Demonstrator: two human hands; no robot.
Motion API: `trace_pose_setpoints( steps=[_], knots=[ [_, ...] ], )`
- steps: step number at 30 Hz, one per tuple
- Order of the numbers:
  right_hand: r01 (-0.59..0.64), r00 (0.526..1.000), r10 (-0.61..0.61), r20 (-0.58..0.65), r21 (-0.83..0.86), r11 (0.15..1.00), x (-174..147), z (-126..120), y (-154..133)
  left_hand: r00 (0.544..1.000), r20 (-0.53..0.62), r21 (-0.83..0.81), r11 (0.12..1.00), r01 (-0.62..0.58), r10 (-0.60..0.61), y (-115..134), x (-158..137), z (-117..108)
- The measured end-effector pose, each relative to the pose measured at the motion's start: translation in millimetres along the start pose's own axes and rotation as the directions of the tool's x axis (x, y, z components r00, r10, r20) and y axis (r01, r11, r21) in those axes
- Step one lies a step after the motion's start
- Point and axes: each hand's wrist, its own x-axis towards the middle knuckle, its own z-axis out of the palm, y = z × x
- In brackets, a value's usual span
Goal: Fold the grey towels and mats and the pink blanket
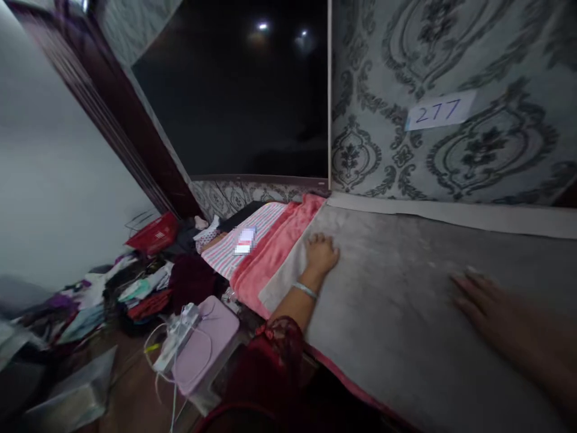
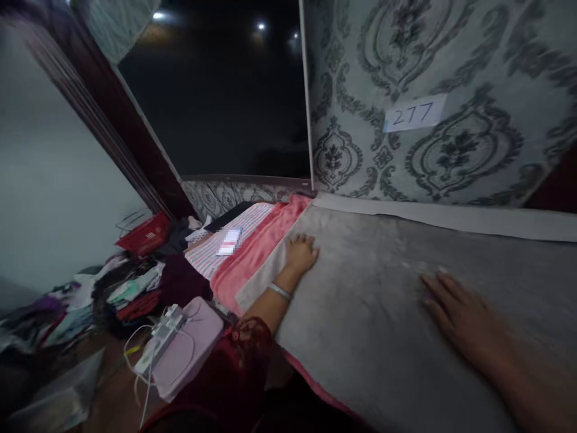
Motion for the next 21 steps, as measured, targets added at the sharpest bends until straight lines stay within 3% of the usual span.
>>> trace_pose_setpoints(
  steps=[5, 9, 12, 14, 17, 21],
  knots=[
    [-0.154, 0.988, 0.153, -0.018, -0.065, 0.986, 6, -11, 13, 0.987, -0.053, 0.044, 0.987, 0.157, -0.154, -9, 1, -6],
    [-0.127, 0.991, 0.13, 0.038, -0.087, 0.988, 5, -21, 16, 0.972, -0.041, 0.058, 0.971, 0.233, -0.231, -15, 6, -7],
    [-0.14, 0.986, 0.149, 0.08, -0.105, 0.985, -7, -43, 22, 0.971, -0.007, 0.066, 0.969, 0.238, -0.238, -21, 10, -10],
    [-0.218, 0.969, 0.232, 0.081, -0.151, 0.964, -20, -62, 34, 0.973, 0.002, 0.056, 0.971, 0.231, -0.231, -24, 13, -13],
    [-0.392, 0.908, 0.414, 0.06, -0.218, 0.894, -46, -91, 63, 0.975, 0.006, 0.031, 0.975, 0.22, -0.22, -28, 21, -15],
    [-0.604, 0.784, 0.62, -0.025, -0.265, 0.752, -80, -120, 104, 0.967, -0.038, -0.007, 0.967, 0.253, -0.253, -31, 32, -10]
  ],
)
